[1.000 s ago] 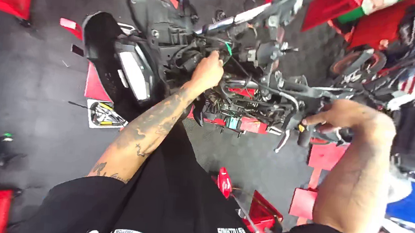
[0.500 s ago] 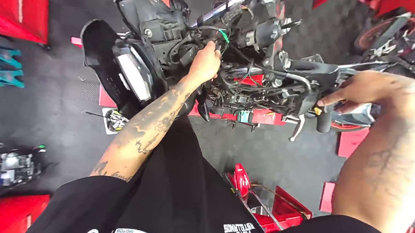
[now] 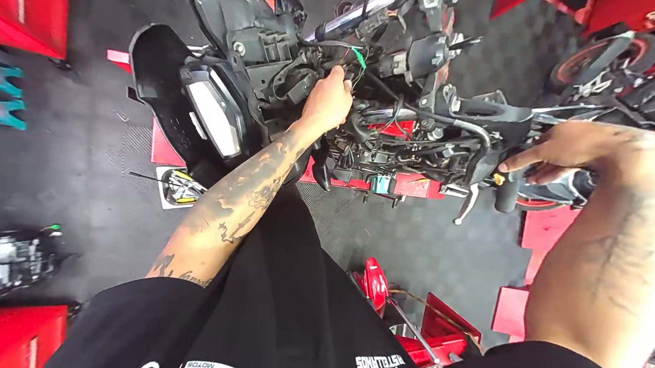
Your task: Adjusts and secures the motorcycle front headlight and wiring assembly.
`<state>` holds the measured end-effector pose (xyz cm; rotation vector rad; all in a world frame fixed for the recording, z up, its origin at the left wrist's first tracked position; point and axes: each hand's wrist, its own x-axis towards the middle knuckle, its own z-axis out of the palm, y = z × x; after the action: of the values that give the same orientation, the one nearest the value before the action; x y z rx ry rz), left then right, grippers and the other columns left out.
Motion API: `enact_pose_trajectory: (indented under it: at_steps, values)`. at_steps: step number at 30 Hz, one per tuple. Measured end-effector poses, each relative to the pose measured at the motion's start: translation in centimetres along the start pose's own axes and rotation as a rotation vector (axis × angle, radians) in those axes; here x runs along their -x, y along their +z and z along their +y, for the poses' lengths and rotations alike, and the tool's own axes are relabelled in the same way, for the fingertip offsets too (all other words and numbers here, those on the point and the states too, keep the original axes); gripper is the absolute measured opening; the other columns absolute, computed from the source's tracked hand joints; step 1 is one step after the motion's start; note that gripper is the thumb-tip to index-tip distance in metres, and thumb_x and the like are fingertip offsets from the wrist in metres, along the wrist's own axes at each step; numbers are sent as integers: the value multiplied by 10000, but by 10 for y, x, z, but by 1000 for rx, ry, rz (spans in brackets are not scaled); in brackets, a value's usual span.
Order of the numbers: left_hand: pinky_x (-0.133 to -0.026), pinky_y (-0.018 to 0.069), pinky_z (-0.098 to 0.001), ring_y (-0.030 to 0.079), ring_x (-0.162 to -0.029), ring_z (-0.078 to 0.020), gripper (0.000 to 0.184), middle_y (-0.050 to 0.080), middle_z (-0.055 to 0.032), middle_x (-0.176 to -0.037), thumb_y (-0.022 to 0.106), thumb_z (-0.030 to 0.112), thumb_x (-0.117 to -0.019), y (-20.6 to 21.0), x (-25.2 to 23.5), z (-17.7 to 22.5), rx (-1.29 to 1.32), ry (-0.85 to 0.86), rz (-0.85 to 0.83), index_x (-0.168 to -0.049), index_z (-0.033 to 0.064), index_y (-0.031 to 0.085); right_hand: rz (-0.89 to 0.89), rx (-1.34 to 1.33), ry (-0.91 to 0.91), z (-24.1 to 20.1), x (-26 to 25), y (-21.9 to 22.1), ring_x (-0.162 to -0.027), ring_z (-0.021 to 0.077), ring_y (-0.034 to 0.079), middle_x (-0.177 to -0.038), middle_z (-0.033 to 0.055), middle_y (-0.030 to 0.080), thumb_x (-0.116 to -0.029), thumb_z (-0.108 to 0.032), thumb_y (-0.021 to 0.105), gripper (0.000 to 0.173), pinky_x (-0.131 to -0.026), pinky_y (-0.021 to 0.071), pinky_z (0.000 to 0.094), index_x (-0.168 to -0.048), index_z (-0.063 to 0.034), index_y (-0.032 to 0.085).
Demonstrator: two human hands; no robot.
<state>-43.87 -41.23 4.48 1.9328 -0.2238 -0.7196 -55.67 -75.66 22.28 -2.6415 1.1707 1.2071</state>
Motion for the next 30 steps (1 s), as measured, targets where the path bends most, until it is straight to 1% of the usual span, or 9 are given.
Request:
enact_pose_trajectory:
  at_steps: [6,9,12,14,17,20,23,27,30]
  values:
    - [-689,639,-390,748,-780,-210,352,703,-142,-1081,349,291,-1130,0,0,1,7,-14,8,-1313,37,510,13,4,1,2,-6,0,-699,319,704,-834,207,712,-923,-378,757,459,-714,596,518,-1050,54,669]
    - [-729,647,-451,750,-807,-232,425,709,-139,-1143,376,324,-1114,-1,7,0,-4,-12,35,-1459,100,481,100,64,0,-8,2,4,-700,385,692,-836,237,707,-799,-372,860,468,-689,568,618,-967,35,700]
    - [-765,631,-508,736,-841,-255,445,701,-159,-1147,435,387,-1087,3,10,10,-41,76,51,-1409,104,556,250,86,57,-30,53,10,-920,473,654,-997,272,681,-722,-294,892,450,-734,485,729,-992,11,700]
    - [-790,625,-505,730,-884,-252,477,678,-169,-1215,414,384,-1092,4,5,5,-92,139,49,-1427,69,538,335,77,9,-43,70,19,-1024,478,647,-1069,254,692,-812,-285,795,328,-785,479,741,-988,-17,723]
    - [-733,623,-512,724,-801,-270,449,678,-198,-1155,400,341,-1106,5,2,-3,-107,155,67,-1371,13,555,350,-67,-10,-51,73,25,-1080,448,647,-1134,241,690,-978,-264,612,296,-851,480,696,-1062,-1,718]
    - [-656,628,-474,713,-689,-242,432,690,-183,-1051,398,336,-1114,6,1,-9,-78,151,68,-1315,-12,558,303,-104,11,-50,77,20,-1106,433,642,-1189,277,650,-1026,-214,516,347,-850,502,635,-1128,91,648]
    - [-603,615,-400,692,-630,-185,408,696,-144,-973,422,314,-1109,8,6,-4,-58,148,73,-1295,-21,562,320,-176,9,-48,83,20,-1076,416,640,-1164,290,640,-1045,-221,506,386,-832,500,590,-1111,140,626]
    - [-552,609,-328,680,-575,-132,367,684,-93,-889,405,268,-1113,10,9,0,-14,135,64,-1278,-37,525,337,-222,14,-45,78,21,-980,364,654,-1080,267,632,-1051,-194,471,361,-760,513,521,-1077,143,600]
    - [-539,596,-315,675,-578,-126,359,694,-94,-932,383,253,-1117,10,6,-3,-21,138,64,-1286,-35,515,350,-177,-10,-43,75,23,-947,329,659,-1042,242,641,-1053,-179,452,342,-749,507,496,-1051,125,608]
